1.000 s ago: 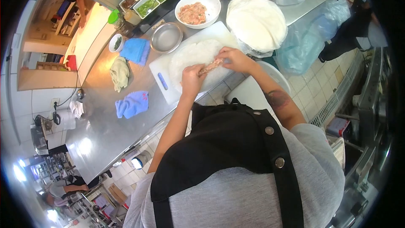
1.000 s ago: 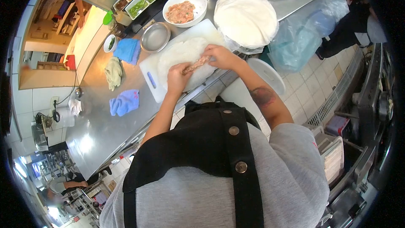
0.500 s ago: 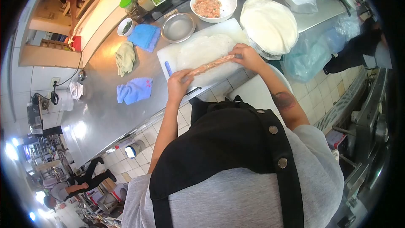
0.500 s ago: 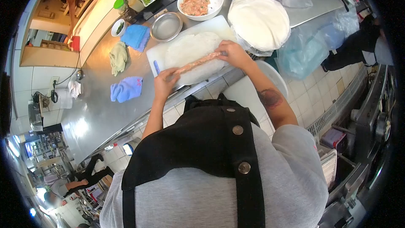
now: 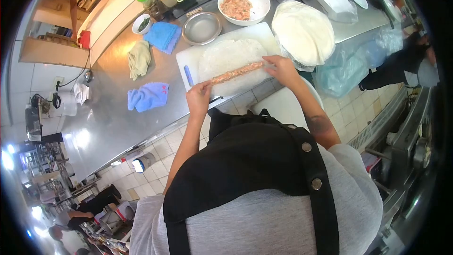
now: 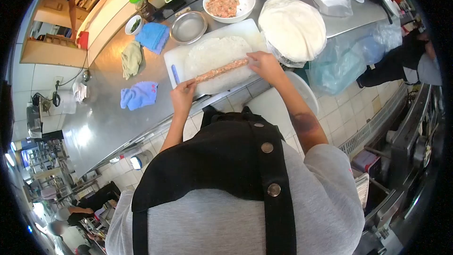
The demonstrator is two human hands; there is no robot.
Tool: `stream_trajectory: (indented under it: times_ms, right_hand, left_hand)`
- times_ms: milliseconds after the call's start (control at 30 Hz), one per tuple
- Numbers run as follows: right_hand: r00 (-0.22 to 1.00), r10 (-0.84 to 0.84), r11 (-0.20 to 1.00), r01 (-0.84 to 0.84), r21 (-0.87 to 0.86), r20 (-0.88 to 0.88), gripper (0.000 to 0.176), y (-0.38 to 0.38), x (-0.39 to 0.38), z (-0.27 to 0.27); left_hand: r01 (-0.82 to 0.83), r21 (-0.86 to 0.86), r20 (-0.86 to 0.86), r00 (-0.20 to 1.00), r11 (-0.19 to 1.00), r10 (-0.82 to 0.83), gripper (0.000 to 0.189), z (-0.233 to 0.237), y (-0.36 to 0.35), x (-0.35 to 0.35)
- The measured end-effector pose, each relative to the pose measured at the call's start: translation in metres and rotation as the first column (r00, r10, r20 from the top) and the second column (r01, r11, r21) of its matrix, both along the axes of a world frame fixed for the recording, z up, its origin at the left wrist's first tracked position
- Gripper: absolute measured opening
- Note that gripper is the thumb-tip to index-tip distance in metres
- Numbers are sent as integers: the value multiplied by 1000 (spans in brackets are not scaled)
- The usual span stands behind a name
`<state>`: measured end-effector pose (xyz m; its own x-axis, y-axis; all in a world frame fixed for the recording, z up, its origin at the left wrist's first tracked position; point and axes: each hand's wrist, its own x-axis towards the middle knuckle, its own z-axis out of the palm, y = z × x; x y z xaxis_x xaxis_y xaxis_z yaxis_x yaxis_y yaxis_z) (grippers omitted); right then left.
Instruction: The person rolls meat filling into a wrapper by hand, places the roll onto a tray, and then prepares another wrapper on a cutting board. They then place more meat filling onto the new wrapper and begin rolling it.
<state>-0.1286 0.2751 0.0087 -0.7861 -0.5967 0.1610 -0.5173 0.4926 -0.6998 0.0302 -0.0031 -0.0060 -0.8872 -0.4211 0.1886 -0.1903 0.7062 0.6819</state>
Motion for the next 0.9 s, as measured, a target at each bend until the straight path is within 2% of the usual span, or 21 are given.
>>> stream_trajectory:
  times_ms: [33,67,133,200,267,333,400,533,633,700,767,833,900]
  right_hand:
    - [981,57,998,-62,-22,-184,36,3,7,2]
    - [981,64,997,-69,-19,-183,36,2,17,-1]
    - [883,288,956,-289,54,-371,38,-7,36,-13]
    - [880,293,954,-298,46,-374,38,-20,46,-20]
    - [872,292,952,-304,33,-393,38,-30,41,-30]
    - [842,248,958,-287,-8,-480,32,-35,38,-34]
    - [864,276,948,-317,-30,-422,28,-37,34,-32]
    - [929,263,944,-303,-129,-259,15,-41,26,-14]
    - [924,246,944,-296,-143,-292,15,-49,14,-2]
    - [931,251,953,-286,-102,-267,14,-53,6,16]
    - [935,257,958,-279,-61,-245,14,-61,-4,25]
    - [932,242,951,-283,-124,-270,10,-70,-18,28]
    - [927,236,955,-276,-106,-293,10,-79,-31,31]
  left_hand:
    - [10,-86,9,1000,996,-9,25,0,2,6]
    - [2,-83,10,1000,997,-2,25,-1,5,12]
    - [57,-221,-91,993,974,-79,35,1,17,23]
    - [93,-254,-92,989,963,-119,42,-2,25,29]
    - [253,-318,-50,958,914,-283,45,1,30,20]
    - [272,-364,-62,947,891,-315,46,-2,36,16]
    - [355,-410,-63,908,840,-414,45,-5,39,10]
    - [344,-416,-110,900,842,-422,39,-5,42,-4]
    - [315,-430,-50,927,846,-370,31,-2,39,-15]
    - [197,-404,-228,924,893,-308,25,5,35,-27]
    - [183,-381,-239,927,906,-288,25,17,29,-35]
    - [164,-359,-250,932,919,-264,25,25,25,-41]
    - [95,-391,-339,910,916,-238,31,29,23,-44]
